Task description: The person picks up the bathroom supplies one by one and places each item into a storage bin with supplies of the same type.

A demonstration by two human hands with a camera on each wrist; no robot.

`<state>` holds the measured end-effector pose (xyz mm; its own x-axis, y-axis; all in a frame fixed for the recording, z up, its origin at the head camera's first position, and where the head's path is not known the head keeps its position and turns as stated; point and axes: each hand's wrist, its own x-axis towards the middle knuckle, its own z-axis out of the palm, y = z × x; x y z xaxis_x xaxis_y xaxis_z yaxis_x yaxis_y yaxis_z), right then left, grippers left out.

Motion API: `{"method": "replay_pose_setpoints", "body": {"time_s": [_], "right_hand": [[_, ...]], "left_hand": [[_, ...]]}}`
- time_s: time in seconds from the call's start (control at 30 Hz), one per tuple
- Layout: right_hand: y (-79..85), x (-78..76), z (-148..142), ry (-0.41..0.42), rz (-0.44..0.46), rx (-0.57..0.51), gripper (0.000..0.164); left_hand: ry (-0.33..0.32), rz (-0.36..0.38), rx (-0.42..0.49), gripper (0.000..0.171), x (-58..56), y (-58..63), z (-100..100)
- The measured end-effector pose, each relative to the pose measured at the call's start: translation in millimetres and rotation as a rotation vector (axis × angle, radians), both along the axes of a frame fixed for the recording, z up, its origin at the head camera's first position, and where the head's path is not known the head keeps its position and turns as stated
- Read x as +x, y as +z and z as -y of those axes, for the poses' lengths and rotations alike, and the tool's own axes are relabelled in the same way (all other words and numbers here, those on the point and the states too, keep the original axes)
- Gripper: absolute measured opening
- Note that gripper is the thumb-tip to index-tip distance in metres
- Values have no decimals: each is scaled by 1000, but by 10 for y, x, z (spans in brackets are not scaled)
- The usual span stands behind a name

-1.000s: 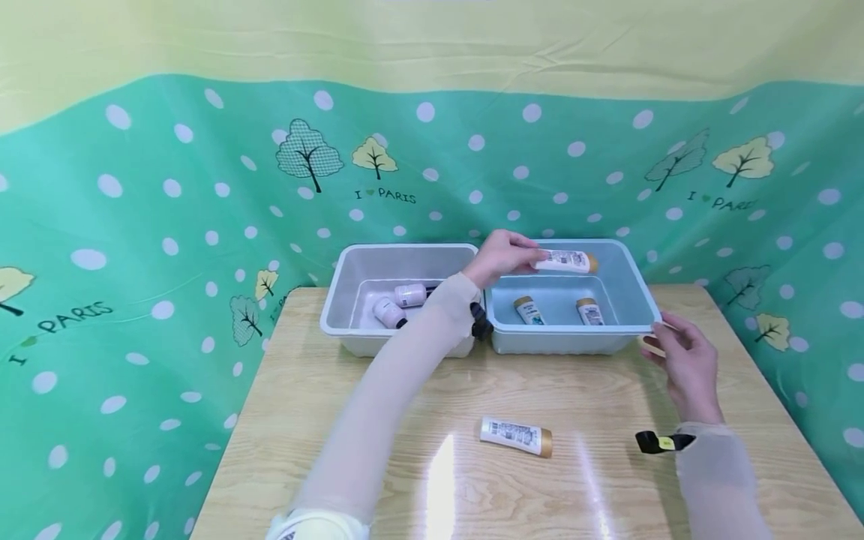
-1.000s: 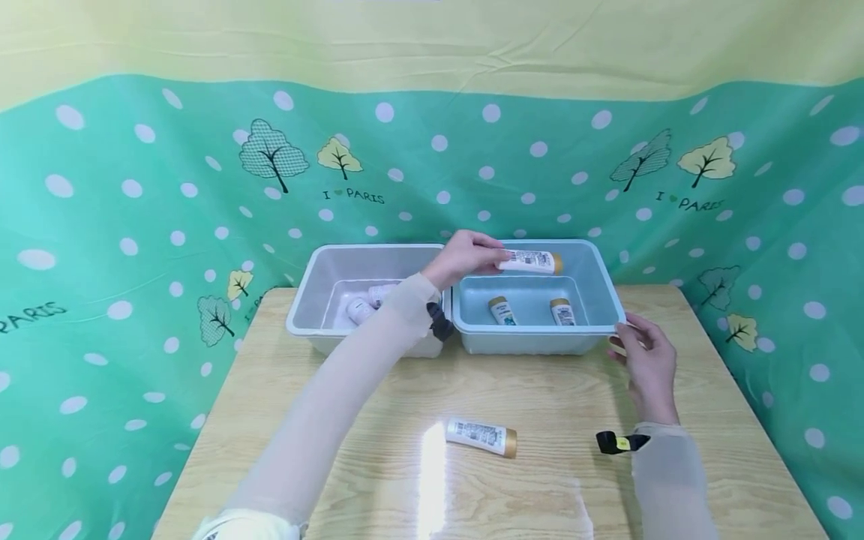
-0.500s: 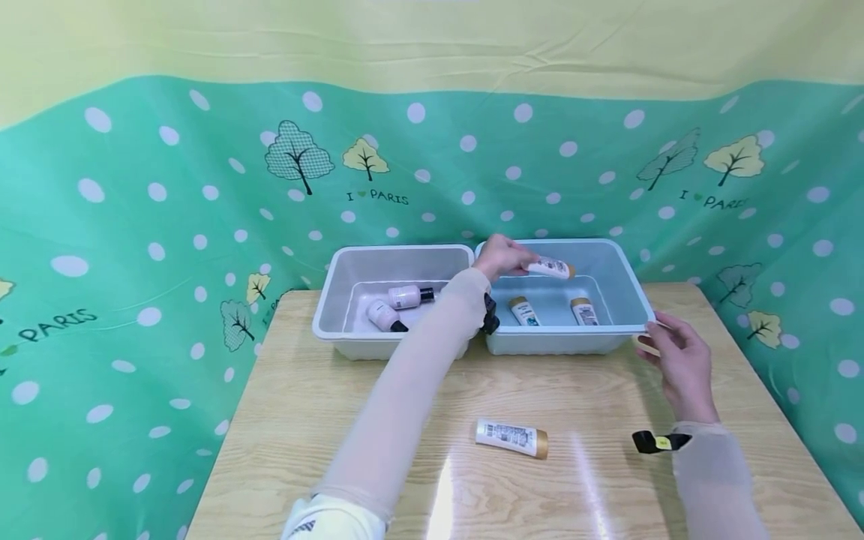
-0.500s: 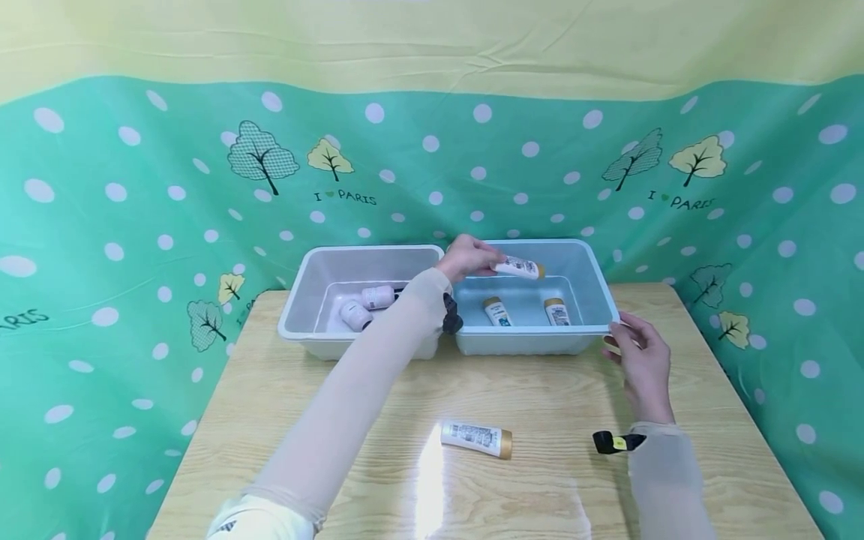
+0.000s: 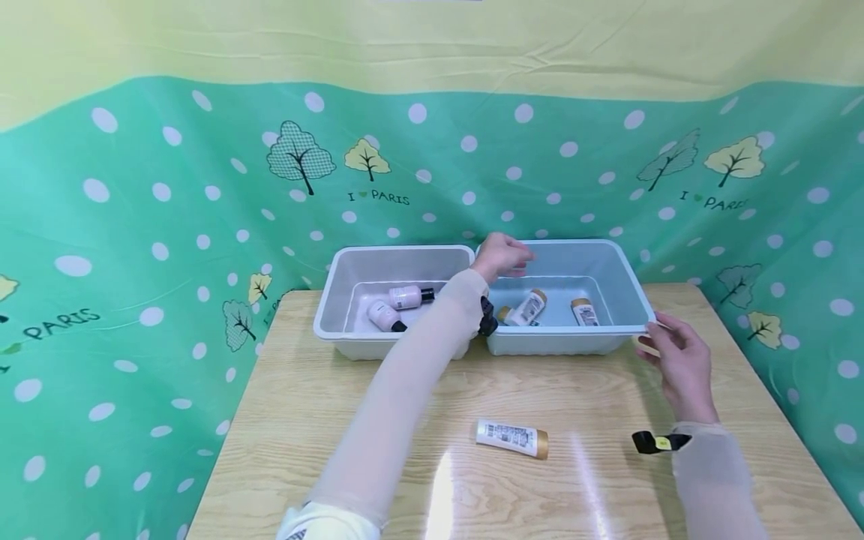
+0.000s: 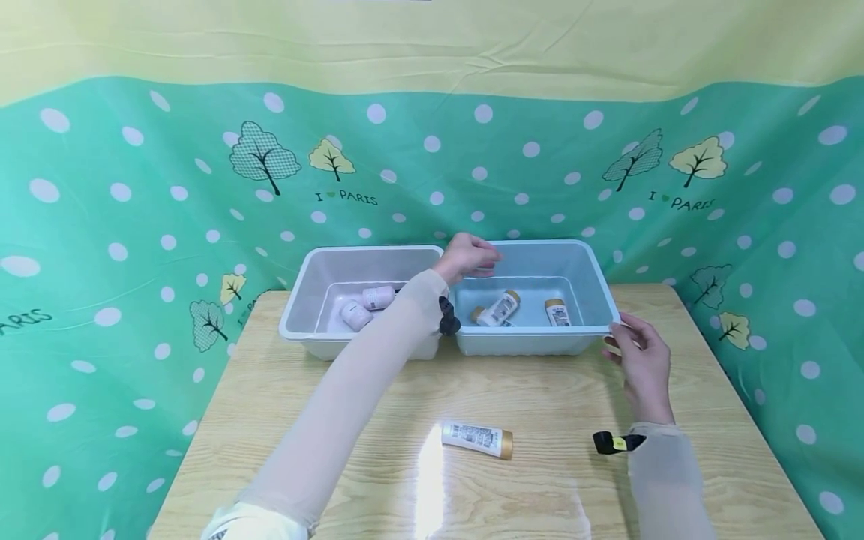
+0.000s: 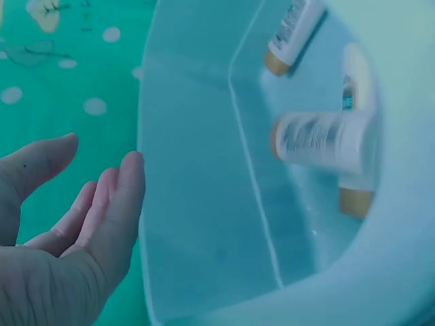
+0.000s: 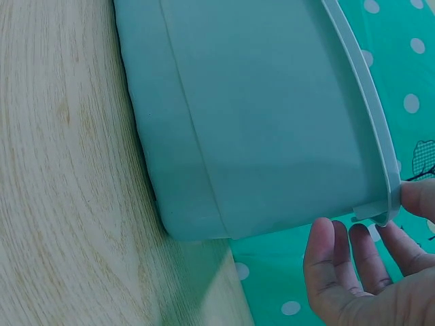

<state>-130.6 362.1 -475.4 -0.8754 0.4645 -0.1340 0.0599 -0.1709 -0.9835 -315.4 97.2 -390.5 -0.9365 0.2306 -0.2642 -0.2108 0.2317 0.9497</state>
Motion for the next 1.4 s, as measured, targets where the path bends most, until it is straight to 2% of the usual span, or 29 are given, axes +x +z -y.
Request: {"method": "replay_pose_setpoints", "body": {"time_s": [0.1,0.17,0.3,0.4,0.5,0.67,0.73,0.83,0.93,1.03,1.2,1.4], "right_hand": [[-5,-2,-1,1,5,5,50],[-10,-1,-4,2,13,18,51],[-11,2,-8,0,27,36,52],[0,9,-13,-1,29,35,53],[11,18,-21,-5,31,34,53],[16,26,-29,-9,35,22,52],[15,25,-29,-11,33,15,52],[9,23,-22,-13,25,9,50],[9,20,-7,-10,20,10,51],[11,15,6,-11,25,9,51],[15,8,23,-15,28,-1,51],[11,6,32,-14,40,-1,50]], "left_hand": [[-68,-35,19,25,80,59,54],[-127,-66,65,28,159,98,104],[-249,-109,157,27,384,167,232],[-314,-138,192,28,577,193,327],[-350,-166,190,29,758,185,418],[-358,-177,192,28,1036,101,585],[-368,-186,198,28,1144,42,654],[-405,-228,154,29,1299,-74,770],[-449,-257,108,31,1429,-238,891],[-473,-246,92,34,1530,-425,1003],[-451,-213,70,34,1669,-719,1146],[-383,-162,38,31,1837,-965,1249]]}}
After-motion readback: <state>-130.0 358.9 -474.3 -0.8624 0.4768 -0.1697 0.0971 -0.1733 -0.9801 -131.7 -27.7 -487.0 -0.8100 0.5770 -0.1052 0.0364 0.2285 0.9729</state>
